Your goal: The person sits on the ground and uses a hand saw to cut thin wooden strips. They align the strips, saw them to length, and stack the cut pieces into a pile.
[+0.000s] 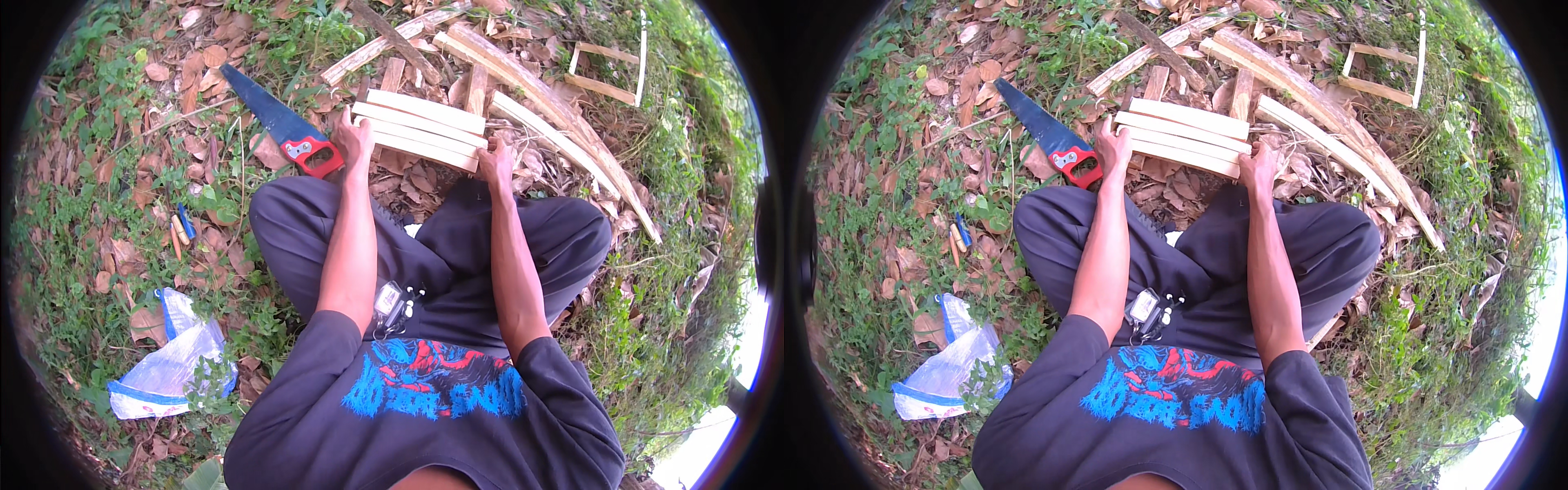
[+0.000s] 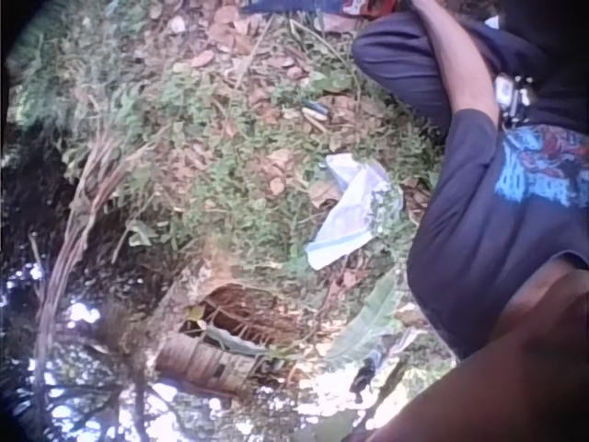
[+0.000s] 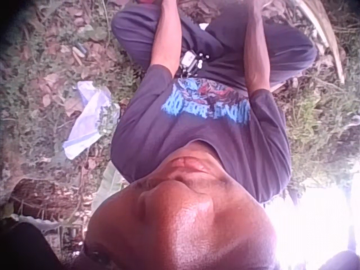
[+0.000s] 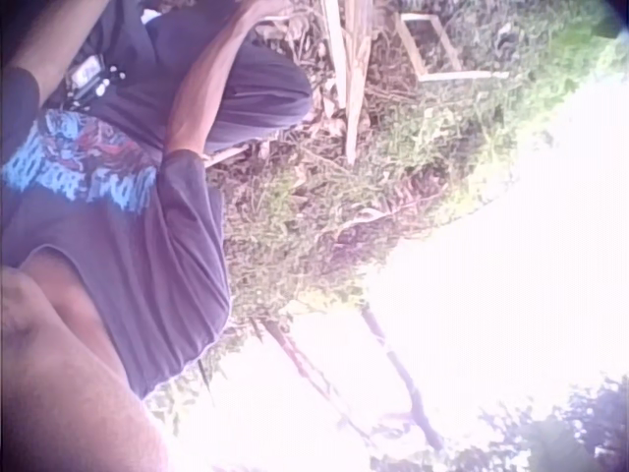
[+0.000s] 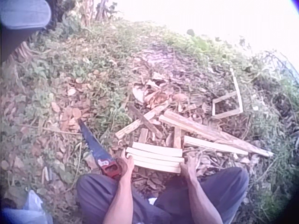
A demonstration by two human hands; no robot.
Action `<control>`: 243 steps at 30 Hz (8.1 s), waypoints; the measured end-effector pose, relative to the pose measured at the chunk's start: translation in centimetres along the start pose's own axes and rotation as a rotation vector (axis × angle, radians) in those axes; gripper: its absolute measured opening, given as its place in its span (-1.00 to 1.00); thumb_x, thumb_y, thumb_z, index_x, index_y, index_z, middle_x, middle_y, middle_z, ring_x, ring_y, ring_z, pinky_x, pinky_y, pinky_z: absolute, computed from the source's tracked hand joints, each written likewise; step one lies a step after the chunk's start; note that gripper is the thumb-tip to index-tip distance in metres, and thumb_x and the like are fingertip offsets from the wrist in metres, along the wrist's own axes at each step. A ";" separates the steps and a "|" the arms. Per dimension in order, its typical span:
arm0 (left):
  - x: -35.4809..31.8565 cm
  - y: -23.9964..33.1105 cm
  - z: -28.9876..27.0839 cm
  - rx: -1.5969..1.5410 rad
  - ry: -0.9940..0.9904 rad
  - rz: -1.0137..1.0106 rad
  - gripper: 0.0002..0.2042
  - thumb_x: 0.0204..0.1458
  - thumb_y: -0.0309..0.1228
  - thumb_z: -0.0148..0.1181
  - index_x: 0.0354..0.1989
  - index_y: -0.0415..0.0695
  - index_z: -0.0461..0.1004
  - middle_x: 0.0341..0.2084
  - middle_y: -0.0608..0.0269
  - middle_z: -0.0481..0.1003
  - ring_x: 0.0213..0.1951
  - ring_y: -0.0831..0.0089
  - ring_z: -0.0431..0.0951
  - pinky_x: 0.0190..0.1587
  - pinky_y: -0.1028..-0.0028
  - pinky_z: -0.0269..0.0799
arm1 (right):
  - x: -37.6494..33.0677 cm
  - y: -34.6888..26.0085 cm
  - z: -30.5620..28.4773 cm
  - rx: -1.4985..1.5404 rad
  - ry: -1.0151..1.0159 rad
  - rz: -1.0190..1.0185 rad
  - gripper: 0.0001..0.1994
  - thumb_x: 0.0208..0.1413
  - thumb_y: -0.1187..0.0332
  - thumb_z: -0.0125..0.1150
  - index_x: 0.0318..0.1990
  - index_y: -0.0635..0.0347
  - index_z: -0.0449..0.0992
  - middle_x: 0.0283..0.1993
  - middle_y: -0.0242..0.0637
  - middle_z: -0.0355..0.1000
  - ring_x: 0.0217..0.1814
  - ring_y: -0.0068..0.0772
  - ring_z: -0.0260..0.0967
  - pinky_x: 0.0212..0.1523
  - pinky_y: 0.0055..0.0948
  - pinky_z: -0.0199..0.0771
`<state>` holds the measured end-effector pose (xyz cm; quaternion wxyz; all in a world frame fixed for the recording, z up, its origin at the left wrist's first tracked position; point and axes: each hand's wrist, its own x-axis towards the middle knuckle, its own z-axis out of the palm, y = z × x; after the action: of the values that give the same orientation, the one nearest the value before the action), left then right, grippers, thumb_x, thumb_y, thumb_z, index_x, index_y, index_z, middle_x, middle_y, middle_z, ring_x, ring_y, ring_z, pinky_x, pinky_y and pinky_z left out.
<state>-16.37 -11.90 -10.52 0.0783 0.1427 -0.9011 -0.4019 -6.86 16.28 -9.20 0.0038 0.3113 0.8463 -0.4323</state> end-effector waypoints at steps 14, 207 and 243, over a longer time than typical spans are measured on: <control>0.9 -1.1 2.0 -0.427 -0.073 0.034 -0.52 0.01 -0.41 0.10 0.14 -0.31 0.32 0.06 -0.17 0.39 0.09 0.02 0.42 0.15 0.21 0.31 | 1.2 1.0 -0.4 -0.008 0.091 -0.100 -0.58 -0.04 0.38 0.17 0.02 0.37 0.48 -0.10 0.01 0.53 -0.08 -0.16 0.50 0.03 -0.34 0.42; -3.6 2.7 1.6 -0.604 -0.386 -0.632 -0.78 0.06 -0.41 0.23 -0.27 -0.35 0.46 -0.52 0.06 0.55 -0.36 0.36 0.61 -0.33 0.51 0.58 | 0.1 0.3 1.5 -0.046 0.105 -0.082 -0.68 0.00 0.24 0.28 -0.22 0.36 0.53 -0.30 -0.04 0.52 -0.19 -0.13 0.47 -0.09 -0.27 0.40; 6.0 0.6 0.5 -0.324 -0.408 -0.215 -0.77 -0.07 -0.53 0.29 -0.19 -0.22 0.54 -0.32 0.23 0.59 -0.34 0.53 0.58 -0.42 0.57 0.44 | -0.6 0.8 2.4 0.057 0.364 -0.090 -0.34 -0.14 0.32 0.43 0.10 0.40 0.25 -0.11 0.05 0.41 -0.10 -0.06 0.42 -0.03 -0.22 0.40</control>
<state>-22.28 -13.08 -10.26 -0.1261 0.1391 -0.8018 -0.5673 -6.62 14.54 -11.10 -0.1779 0.3461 0.8334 -0.3924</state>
